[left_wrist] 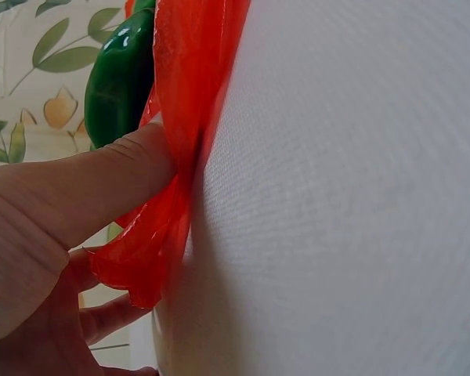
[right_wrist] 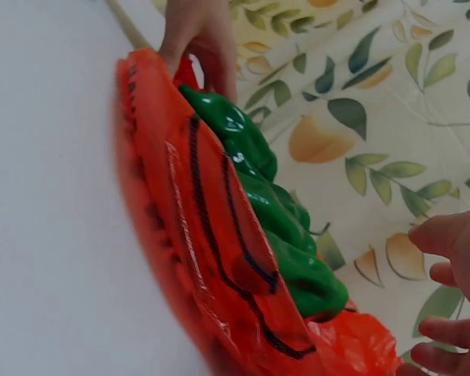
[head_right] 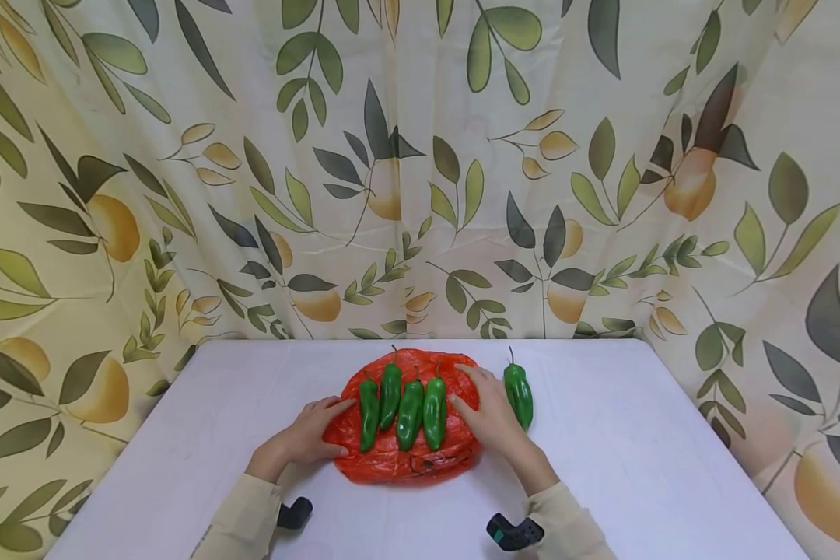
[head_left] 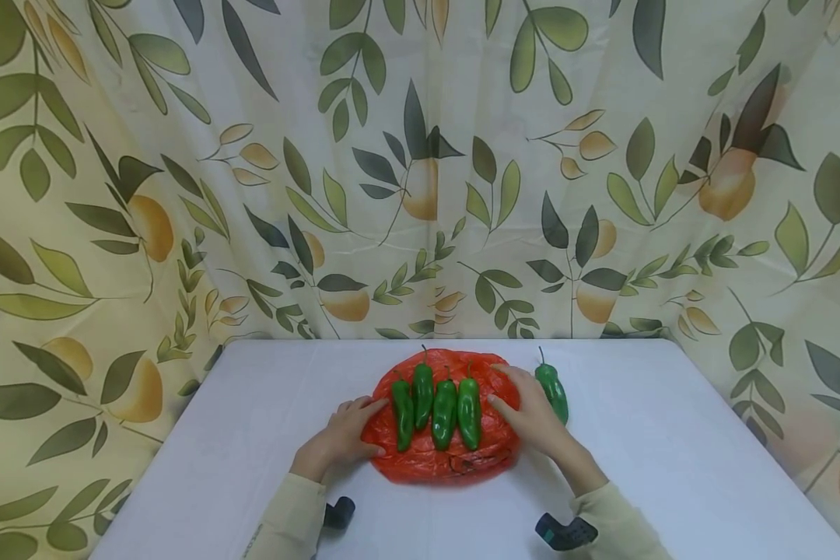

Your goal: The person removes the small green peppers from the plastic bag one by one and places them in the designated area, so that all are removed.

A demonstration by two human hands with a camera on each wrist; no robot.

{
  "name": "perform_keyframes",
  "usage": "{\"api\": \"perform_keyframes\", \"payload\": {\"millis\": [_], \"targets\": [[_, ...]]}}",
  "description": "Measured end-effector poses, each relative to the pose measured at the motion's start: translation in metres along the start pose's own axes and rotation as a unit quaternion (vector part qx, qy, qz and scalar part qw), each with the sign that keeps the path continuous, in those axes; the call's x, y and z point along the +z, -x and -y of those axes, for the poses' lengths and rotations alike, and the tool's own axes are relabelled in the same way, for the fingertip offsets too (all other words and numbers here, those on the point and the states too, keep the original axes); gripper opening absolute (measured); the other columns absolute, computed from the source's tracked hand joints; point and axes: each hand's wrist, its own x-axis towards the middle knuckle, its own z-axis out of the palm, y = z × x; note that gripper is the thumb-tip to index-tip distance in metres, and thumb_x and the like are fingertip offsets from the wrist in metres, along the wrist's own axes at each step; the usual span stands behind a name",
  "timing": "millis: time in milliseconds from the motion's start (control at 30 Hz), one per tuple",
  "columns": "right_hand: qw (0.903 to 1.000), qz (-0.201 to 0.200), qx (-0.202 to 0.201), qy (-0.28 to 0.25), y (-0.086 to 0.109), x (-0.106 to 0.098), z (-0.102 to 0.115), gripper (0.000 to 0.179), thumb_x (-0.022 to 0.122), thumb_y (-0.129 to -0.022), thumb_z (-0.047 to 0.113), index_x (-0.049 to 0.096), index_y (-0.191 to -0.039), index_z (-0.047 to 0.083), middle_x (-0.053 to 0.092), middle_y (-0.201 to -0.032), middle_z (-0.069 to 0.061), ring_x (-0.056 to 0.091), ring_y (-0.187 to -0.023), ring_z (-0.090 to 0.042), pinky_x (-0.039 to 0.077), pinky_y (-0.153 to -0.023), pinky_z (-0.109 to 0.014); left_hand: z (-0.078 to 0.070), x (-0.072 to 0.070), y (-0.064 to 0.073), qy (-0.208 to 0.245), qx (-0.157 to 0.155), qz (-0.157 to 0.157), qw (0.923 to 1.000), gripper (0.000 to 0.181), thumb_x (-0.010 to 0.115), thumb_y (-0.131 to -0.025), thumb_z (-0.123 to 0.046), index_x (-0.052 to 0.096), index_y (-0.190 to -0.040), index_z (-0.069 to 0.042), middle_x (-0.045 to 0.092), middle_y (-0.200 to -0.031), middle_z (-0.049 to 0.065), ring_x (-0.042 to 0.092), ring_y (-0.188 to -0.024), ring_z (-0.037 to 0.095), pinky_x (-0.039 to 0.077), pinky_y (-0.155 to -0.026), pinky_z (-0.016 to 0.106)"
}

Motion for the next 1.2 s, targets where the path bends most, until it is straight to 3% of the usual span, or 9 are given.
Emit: {"api": "perform_keyframes", "payload": {"millis": [300, 767, 1200], "targets": [[0.9993, 0.036, -0.004, -0.004, 0.003, 0.015, 0.003, 0.056, 0.067, -0.097, 0.021, 0.047, -0.149, 0.01, 0.043, -0.155, -0.021, 0.037, -0.144, -0.046, 0.037, -0.111, -0.072, -0.001, 0.0, 0.001, 0.004, -0.005, -0.002, 1.0, 0.082, 0.084, -0.082, -0.027, 0.045, -0.153, -0.023, 0.04, -0.158, 0.013, 0.033, -0.146, 0.04, 0.048, -0.103, 0.066], [0.9963, 0.085, 0.0, 0.002, 0.006, 0.035, -0.005, 0.056, 0.067, -0.097, 0.025, 0.048, -0.15, 0.017, 0.044, -0.152, -0.021, 0.044, -0.141, -0.045, 0.039, -0.112, -0.069, -0.003, -0.001, 0.002, -0.001, -0.006, 0.0, 1.0, 0.083, 0.084, -0.082, -0.026, 0.044, -0.154, -0.023, 0.04, -0.158, 0.014, 0.034, -0.145, 0.04, 0.049, -0.102, 0.066], [0.9928, 0.118, 0.01, 0.02, 0.008, 0.042, -0.01, 0.06, 0.067, -0.098, 0.027, 0.043, -0.153, 0.022, 0.035, -0.159, -0.026, 0.032, -0.147, -0.051, 0.035, -0.111, -0.073, -0.002, -0.002, 0.0, 0.0, -0.001, 0.001, 1.0, 0.083, 0.085, -0.082, -0.027, 0.044, -0.154, -0.022, 0.04, -0.158, 0.014, 0.035, -0.145, 0.04, 0.049, -0.104, 0.065]]}}
